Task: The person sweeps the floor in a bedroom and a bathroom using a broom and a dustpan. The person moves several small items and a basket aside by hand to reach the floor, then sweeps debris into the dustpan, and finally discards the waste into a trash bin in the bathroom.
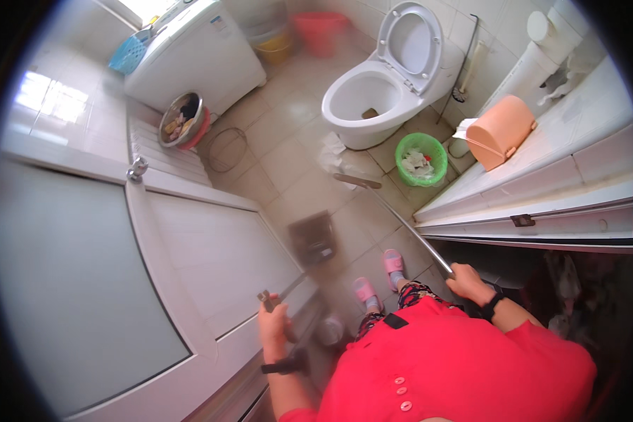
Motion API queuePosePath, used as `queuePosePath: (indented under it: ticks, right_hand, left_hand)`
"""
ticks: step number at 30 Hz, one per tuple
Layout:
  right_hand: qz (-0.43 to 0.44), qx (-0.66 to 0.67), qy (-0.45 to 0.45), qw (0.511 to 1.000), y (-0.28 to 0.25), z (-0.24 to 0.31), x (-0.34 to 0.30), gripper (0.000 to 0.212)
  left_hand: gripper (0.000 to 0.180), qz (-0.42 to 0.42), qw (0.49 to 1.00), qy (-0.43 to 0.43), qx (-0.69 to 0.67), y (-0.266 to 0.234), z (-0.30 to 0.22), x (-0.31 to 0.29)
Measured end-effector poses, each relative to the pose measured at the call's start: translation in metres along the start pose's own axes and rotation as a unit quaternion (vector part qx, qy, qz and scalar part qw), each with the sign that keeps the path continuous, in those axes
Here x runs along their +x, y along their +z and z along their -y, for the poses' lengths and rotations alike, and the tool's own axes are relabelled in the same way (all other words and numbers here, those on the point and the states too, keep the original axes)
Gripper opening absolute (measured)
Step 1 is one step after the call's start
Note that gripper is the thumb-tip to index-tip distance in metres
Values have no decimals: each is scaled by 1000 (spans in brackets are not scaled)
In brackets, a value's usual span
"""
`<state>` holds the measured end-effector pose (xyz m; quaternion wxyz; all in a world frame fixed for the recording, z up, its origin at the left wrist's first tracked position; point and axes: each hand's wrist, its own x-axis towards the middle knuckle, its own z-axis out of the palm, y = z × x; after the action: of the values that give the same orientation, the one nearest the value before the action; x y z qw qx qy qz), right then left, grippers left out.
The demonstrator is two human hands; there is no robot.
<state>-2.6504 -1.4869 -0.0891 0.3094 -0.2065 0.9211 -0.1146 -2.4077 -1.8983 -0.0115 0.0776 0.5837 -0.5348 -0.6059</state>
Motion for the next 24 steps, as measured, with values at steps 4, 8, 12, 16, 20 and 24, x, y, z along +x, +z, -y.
queuePosePath:
  ticks: [4,8,12,16,20,24]
  right_hand:
    - [51,122,-10,991,-22,0,-35,21]
    - [102,227,77,966,-37,23,-38,20]
    - [120,243,67,960,-36,53,2,23]
    - [112,237,41,964,-11,87,69,24]
    - [82,148,17,985,21,104,154,16]
    - [26,68,-44,996,37,122,207,12]
  left_hand:
    - [38,37,999,4,7,4,0,-16]
    - [36,78,994,39,60,11,0,-18]
    - [34,75,996,53,21,19,2,-16]
    - [33,62,997,45,25,22,4,-17]
    - [32,50,997,35,51,24,1,-19]
    - [36,45,996,-5,79,27,-5,-18]
